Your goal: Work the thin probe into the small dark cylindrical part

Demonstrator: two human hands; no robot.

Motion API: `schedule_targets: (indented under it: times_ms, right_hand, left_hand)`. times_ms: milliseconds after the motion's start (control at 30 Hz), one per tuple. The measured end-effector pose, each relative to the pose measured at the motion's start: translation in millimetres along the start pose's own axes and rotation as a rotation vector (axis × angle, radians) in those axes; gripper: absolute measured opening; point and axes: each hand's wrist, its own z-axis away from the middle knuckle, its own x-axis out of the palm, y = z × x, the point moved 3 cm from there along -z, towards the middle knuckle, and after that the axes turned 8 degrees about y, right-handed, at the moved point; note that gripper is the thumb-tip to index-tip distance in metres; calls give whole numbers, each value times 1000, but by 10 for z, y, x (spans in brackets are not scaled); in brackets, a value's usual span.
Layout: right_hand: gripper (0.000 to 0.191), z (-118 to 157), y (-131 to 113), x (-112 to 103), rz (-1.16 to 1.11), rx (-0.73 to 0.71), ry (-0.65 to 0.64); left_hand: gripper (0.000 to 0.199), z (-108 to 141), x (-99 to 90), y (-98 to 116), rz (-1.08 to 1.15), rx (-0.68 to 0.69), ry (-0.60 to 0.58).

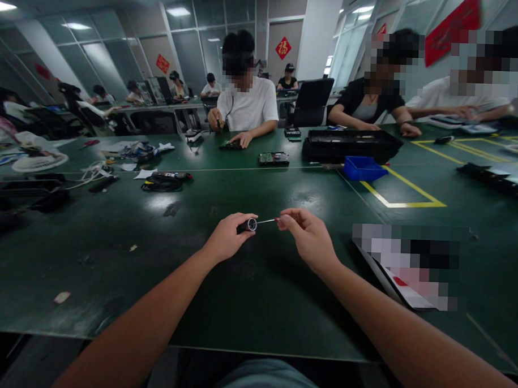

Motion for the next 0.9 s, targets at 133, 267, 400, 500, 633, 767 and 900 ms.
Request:
schedule_targets:
  times_ms: [133, 267, 400, 500, 633, 767, 900]
  right_hand:
    - [32, -44, 117, 26, -227, 117, 63]
    - [33, -83, 250, 40, -313, 249, 77]
    - [27, -89, 270, 8, -323, 284, 157]
    - [25, -80, 219, -21, -270, 204, 201]
    - [27, -65, 170, -22, -187, 120, 168]
    - [27, -48, 142, -11, -83, 31, 122]
    - [27, -31, 104, -6, 6, -33, 106]
  left_hand:
    - [41, -11, -12, 16, 39, 20, 46]
    - [40, -26, -19, 31, -4, 109, 35]
    - [40, -30, -10, 16, -63, 106, -6]
    - [41, -25, -4, -11, -65, 67, -6]
    - [42, -16, 4, -26, -63, 55, -2]
    - [43, -14, 12, -7, -68, 70, -19]
    - [43, -18, 23, -9, -87, 82, -29]
